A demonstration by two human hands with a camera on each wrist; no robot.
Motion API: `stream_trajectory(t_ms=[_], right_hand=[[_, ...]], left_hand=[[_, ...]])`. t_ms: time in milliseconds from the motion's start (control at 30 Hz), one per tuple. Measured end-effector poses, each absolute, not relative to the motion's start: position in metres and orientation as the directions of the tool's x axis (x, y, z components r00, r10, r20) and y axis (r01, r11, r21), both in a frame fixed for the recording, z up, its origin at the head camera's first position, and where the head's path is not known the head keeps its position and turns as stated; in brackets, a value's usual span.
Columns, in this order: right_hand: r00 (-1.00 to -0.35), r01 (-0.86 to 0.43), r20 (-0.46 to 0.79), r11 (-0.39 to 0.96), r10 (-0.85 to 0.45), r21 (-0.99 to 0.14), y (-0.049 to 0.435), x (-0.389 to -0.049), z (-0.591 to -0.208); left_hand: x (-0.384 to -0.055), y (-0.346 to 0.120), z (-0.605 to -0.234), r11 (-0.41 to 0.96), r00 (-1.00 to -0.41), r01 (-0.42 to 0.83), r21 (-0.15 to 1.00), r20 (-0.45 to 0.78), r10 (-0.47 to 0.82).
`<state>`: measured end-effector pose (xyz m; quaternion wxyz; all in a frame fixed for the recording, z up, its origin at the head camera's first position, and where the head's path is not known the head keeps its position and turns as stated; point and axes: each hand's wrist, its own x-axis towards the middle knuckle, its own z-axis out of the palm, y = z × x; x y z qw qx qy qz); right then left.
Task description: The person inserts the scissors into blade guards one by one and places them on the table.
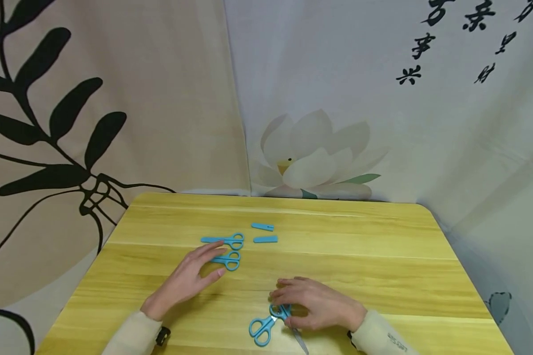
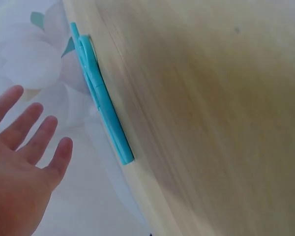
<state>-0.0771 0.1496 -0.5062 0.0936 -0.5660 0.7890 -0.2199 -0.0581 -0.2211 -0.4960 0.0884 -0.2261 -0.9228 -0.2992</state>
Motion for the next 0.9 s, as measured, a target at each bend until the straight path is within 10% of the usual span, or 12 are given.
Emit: stream_trajectory(t_ms=[900], right_hand=[[-0.615,-0.699,0.016,0.536,-0.788,-0.473,0.219,-0.088,-0.507]], left_hand=[[-0.05,-0.219,-0.501,0.674,-0.868,0.496,0.547,0.3,0.395]])
